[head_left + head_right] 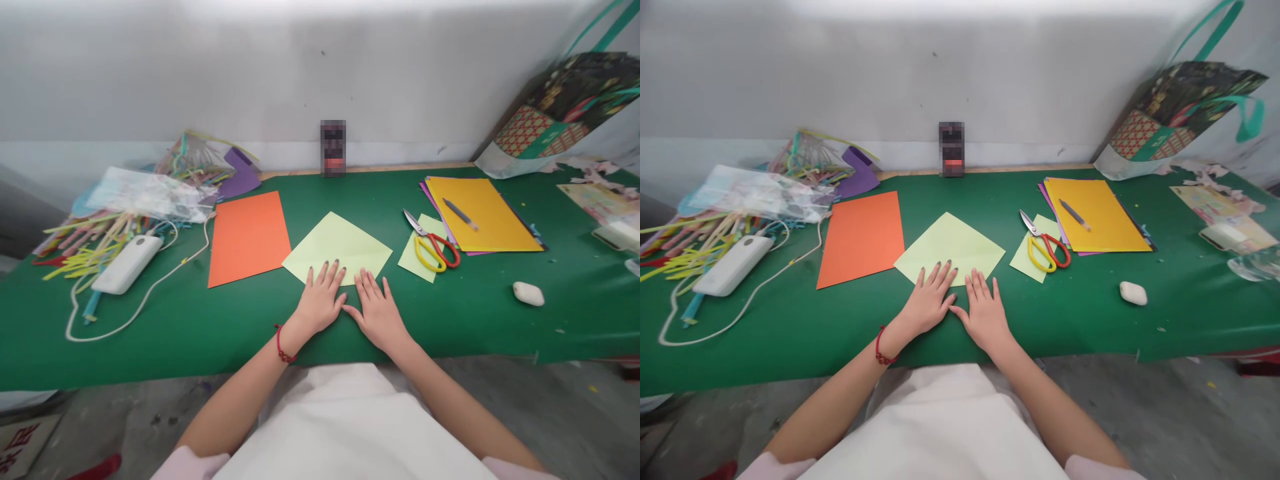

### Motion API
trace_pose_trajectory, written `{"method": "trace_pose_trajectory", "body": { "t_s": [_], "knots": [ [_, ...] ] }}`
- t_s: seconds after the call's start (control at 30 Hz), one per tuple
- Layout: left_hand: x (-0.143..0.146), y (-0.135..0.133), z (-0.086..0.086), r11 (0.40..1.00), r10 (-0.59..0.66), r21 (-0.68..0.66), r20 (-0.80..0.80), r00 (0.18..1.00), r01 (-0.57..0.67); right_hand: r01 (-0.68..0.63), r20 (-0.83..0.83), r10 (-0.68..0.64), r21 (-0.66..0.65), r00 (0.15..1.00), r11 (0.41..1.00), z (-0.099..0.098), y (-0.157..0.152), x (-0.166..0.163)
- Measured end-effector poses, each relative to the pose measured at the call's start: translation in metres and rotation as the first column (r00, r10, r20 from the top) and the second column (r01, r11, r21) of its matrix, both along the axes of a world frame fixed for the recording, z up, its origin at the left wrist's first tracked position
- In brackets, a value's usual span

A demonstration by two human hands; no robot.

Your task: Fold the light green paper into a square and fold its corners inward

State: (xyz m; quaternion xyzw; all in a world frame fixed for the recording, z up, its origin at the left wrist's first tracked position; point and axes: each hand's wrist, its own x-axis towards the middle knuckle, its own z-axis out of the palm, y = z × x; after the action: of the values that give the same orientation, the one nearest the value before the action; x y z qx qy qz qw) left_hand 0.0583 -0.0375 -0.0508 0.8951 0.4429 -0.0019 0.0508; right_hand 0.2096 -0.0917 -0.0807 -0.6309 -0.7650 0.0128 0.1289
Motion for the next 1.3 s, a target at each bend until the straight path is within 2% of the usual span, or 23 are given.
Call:
{"method": "trace_pose_trajectory", "body": {
  "t_s": [0.13, 0.27, 0.47, 0.57, 0.7, 0.8, 0.9, 1.03, 1.17, 1.3],
  "knots": [
    [0.000, -0.001, -0.001, 1.000, 0.009, 0.018, 0.016, 1.000, -0.009, 0.010, 0.017, -0.010, 0.008, 1.000, 1.000, 0.003, 0.000, -0.001],
    [-0.002, -0.001, -0.006, 0.999, -0.006, 0.037, 0.045, 0.999, 0.004, 0.033, 0.022, -0.034, 0.024, 0.999, 0.999, 0.016, 0.004, -0.002],
    [-0.002, -0.001, -0.007, 1.000, -0.004, 0.029, 0.058, 0.998, 0.002, 0.087, -0.028, -0.086, 0.035, 0.996, 0.996, 0.035, 0.033, 0.000],
    [-0.001, -0.002, -0.005, 1.000, 0.010, 0.023, 0.052, 0.999, -0.011, 0.157, -0.111, -0.154, 0.019, 0.982, 0.987, 0.033, 0.056, 0.002],
    [0.001, -0.003, -0.004, 1.000, 0.018, 0.021, 0.050, 0.999, -0.019, 0.084, -0.182, -0.090, -0.041, 0.979, 0.996, 0.025, 0.075, 0.003],
    [0.001, -0.003, -0.005, 1.000, 0.021, 0.013, 0.054, 0.998, -0.022, 0.082, -0.200, -0.078, 0.012, 0.977, 0.997, 0.021, 0.074, 0.002],
    [0.001, -0.003, -0.006, 0.999, 0.021, 0.028, 0.071, 0.997, -0.023, 0.165, -0.215, -0.151, 0.050, 0.965, 0.985, 0.020, 0.068, 0.003],
    [0.000, -0.004, -0.007, 0.999, 0.025, 0.033, 0.074, 0.997, -0.028, 0.252, -0.264, -0.247, -0.014, 0.932, 0.968, 0.023, 0.065, 0.005],
    [-0.001, -0.004, -0.009, 0.998, 0.029, 0.047, 0.096, 0.995, -0.033, 0.252, -0.315, -0.256, -0.056, 0.914, 0.966, 0.024, 0.065, 0.006],
    [-0.002, -0.005, -0.010, 0.997, 0.029, 0.068, 0.116, 0.993, -0.037, 0.224, -0.332, -0.218, -0.021, 0.918, 0.974, 0.024, 0.065, 0.007]
  ]
}}
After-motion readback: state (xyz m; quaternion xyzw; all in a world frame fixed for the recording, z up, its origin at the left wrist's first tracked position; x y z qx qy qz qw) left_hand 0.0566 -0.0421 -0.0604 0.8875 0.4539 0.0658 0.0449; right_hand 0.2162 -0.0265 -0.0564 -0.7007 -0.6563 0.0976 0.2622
